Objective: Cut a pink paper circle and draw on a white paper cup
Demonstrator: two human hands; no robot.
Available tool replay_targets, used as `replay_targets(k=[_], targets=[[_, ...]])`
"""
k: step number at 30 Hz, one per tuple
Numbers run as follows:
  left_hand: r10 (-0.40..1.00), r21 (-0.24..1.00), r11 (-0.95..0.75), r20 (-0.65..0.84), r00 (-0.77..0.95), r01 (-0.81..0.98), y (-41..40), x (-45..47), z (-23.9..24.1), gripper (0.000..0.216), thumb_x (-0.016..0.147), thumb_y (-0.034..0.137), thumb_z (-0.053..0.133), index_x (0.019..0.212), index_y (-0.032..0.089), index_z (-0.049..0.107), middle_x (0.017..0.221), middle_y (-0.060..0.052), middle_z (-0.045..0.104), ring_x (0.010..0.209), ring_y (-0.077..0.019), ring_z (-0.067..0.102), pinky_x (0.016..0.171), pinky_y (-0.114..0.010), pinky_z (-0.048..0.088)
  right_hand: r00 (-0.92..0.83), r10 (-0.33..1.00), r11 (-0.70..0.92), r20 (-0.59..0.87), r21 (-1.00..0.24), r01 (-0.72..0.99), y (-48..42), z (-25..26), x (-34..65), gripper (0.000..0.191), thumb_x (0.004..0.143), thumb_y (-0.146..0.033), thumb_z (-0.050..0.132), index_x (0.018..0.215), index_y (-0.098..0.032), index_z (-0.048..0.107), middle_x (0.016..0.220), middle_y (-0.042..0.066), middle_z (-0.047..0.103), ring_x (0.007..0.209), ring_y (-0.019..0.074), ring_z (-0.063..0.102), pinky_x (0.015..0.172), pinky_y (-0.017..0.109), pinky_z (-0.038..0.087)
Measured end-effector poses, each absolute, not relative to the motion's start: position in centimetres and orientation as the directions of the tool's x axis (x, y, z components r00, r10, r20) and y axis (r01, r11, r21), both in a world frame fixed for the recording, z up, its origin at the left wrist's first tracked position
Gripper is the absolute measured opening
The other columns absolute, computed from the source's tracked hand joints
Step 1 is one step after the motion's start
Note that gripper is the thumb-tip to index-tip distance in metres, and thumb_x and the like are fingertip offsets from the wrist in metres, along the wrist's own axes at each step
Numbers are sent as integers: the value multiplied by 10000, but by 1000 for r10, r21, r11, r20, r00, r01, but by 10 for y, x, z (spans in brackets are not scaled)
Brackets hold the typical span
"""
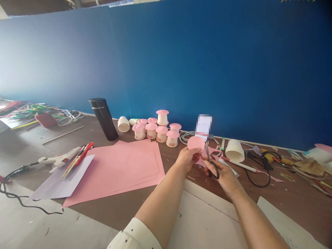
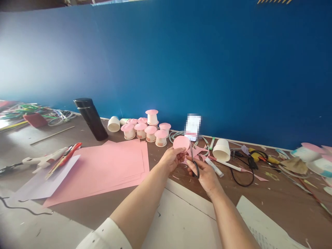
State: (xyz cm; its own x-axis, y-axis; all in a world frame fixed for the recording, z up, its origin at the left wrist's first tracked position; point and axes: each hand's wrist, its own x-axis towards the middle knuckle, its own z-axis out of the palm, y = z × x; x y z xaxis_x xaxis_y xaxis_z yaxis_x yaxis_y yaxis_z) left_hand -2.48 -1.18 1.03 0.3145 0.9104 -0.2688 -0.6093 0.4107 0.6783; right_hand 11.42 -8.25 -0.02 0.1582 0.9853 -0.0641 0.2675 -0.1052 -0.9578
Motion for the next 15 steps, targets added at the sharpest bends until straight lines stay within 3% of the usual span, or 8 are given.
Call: replay_targets(k=[5,10,15], targets=[[907,697,418,-286,309,-583,-14,-25,12,217,710,124,747,888,94,626,707,-54,638,610,-86,576,606,-202,457,150,986,-104,-69,-964,246,-83,1,114,507,722,-619,699,1005,-200,734,702,12,660,642,162,588,590,272,435],[911,721,408,-284,298,-560,-15,-23,12,266,686,137,771,910,102,630,754,-66,657,632,-96,582,614,-214,458,171,984,-99,-51,-953,287,-85,7,111,439,757,-637,660,708,-201,684,660,15,637,617,139,556,598,258,427],[916,740,394,-270,296,-545,-14,-21,9,281,692,135,757,941,91,634,771,-68,652,626,-92,576,594,-208,444,174,984,-87,-33,-947,310,-87,11,110,466,760,-659,638,700,-199,675,681,25,646,607,137,545,577,253,421]])
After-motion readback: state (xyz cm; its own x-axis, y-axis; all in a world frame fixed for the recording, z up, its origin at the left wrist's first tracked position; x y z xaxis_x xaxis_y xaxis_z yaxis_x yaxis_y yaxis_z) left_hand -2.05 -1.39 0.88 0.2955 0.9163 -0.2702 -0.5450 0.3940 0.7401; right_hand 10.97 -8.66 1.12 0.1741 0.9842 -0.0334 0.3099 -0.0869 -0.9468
